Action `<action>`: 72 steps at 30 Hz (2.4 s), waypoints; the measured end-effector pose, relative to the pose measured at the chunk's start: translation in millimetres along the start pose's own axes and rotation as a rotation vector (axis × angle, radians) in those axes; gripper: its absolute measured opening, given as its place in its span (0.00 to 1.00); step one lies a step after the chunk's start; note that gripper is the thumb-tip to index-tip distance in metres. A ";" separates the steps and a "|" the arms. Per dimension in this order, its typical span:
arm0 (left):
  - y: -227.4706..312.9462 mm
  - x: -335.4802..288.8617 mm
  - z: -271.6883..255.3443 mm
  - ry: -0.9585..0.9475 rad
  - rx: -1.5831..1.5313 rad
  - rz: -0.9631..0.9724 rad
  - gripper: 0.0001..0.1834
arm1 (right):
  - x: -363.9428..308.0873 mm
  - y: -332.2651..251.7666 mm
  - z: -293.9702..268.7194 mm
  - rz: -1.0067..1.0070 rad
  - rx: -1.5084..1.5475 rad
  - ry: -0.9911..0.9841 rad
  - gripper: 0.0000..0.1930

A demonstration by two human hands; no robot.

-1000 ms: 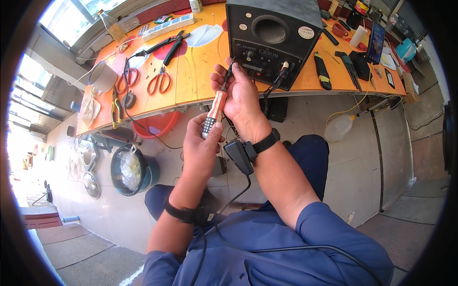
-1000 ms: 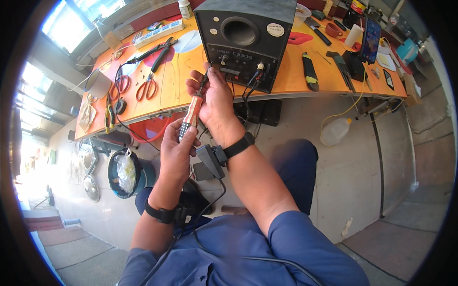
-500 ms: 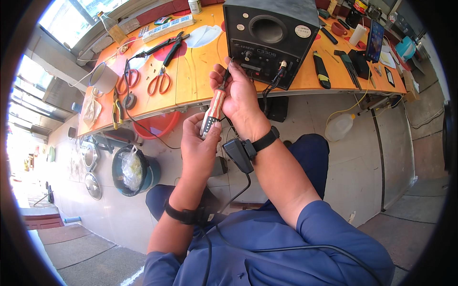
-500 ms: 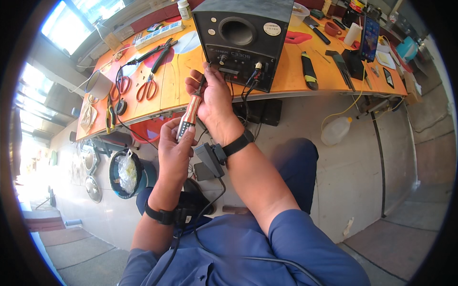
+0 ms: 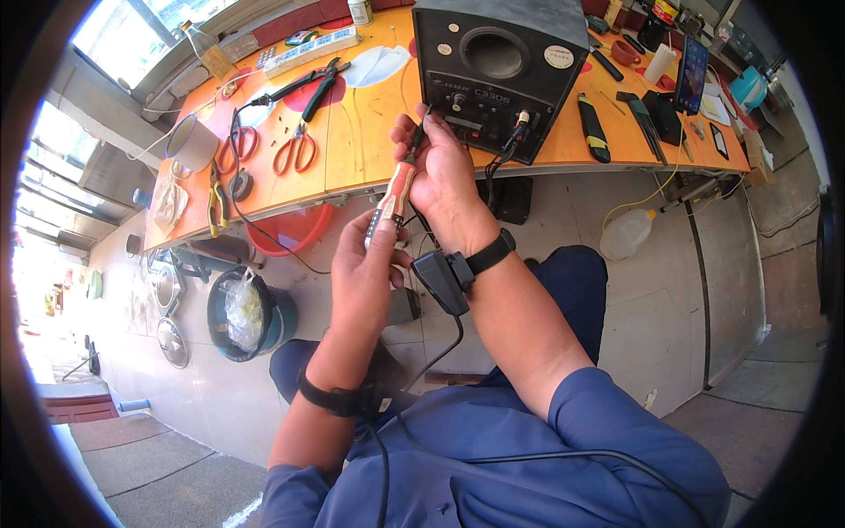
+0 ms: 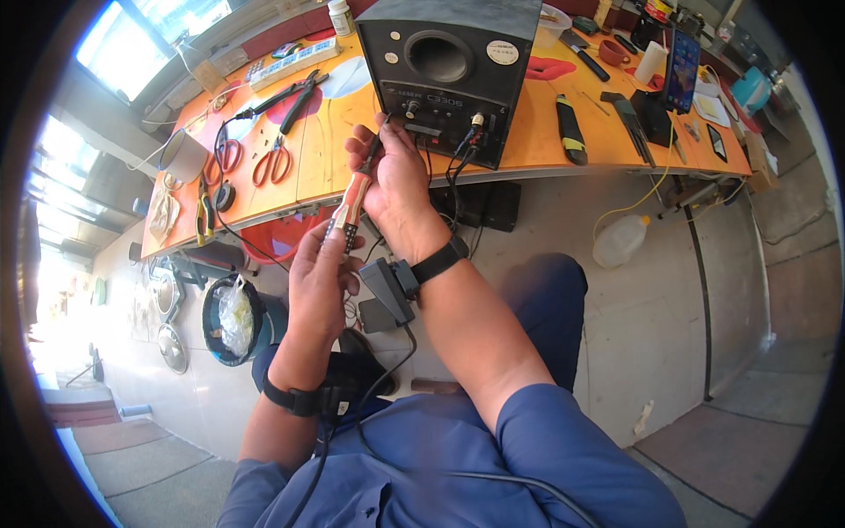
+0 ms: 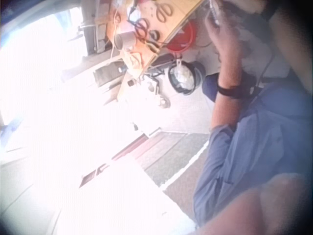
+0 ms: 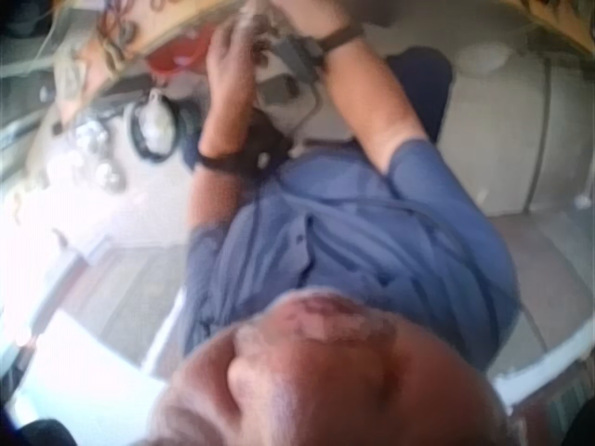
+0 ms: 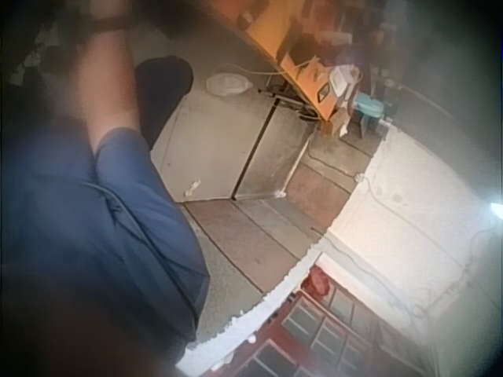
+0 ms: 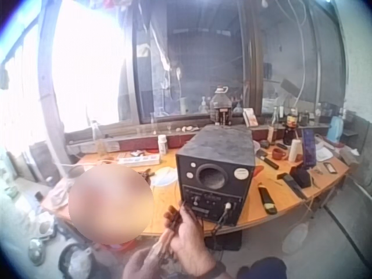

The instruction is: The person places a smartphone on a stand, then plugs a power cord into a power strip and connects it to a black electronic device. They use a screwdriver to adjust screws on the device's front panel, repeatedly tightening and loosening them while holding the device steady.

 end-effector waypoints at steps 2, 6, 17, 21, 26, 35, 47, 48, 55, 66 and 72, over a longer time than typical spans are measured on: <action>-1.2 -0.7 -0.8 -0.055 -0.098 -0.098 0.20 | -0.6 -0.7 1.3 0.004 0.002 -0.005 0.11; 0.8 1.6 0.2 0.029 0.181 0.093 0.21 | -5.7 3.4 -0.9 0.053 0.036 0.052 0.11; -4.5 -4.6 -1.4 -0.058 -0.111 -0.118 0.20 | -8.8 7.7 -4.3 0.075 0.037 0.053 0.12; -2.2 -1.3 4.3 0.043 0.256 0.164 0.18 | -15.8 8.3 -7.6 0.106 0.031 0.064 0.12; -6.1 -3.8 -1.1 -0.010 -0.001 -0.041 0.18 | -12.3 8.3 -9.8 0.087 0.010 0.048 0.14; -2.0 -2.5 2.3 0.059 0.237 0.167 0.19 | -29.4 15.1 -7.3 0.143 -0.022 0.012 0.12; -7.9 -2.7 -4.2 0.100 0.327 0.230 0.18 | -38.4 17.8 -16.0 0.177 -0.152 -0.011 0.14; -8.7 -3.2 -5.2 0.117 0.291 0.179 0.18 | -38.2 17.6 -15.4 0.177 -0.114 -0.029 0.14; -8.0 -5.2 -10.8 -0.059 -0.108 -0.125 0.18 | -40.3 21.0 -11.6 0.229 0.046 -0.008 0.14; -7.0 -3.4 -13.7 0.031 0.074 0.042 0.17 | -48.3 24.9 -27.2 0.136 -0.206 -0.100 0.16; -8.1 -3.2 -9.1 -0.013 -0.066 -0.029 0.18 | -61.4 19.8 -20.4 0.112 -0.128 -0.126 0.14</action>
Point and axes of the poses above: each hand's wrist, its own x-axis towards the middle knuckle, its own z-axis out of the palm, y = z × x, the point moved 4 cm from there along x, towards the middle knuckle, and after that the axes turned 2 degrees about y, right-handed, at the moved point
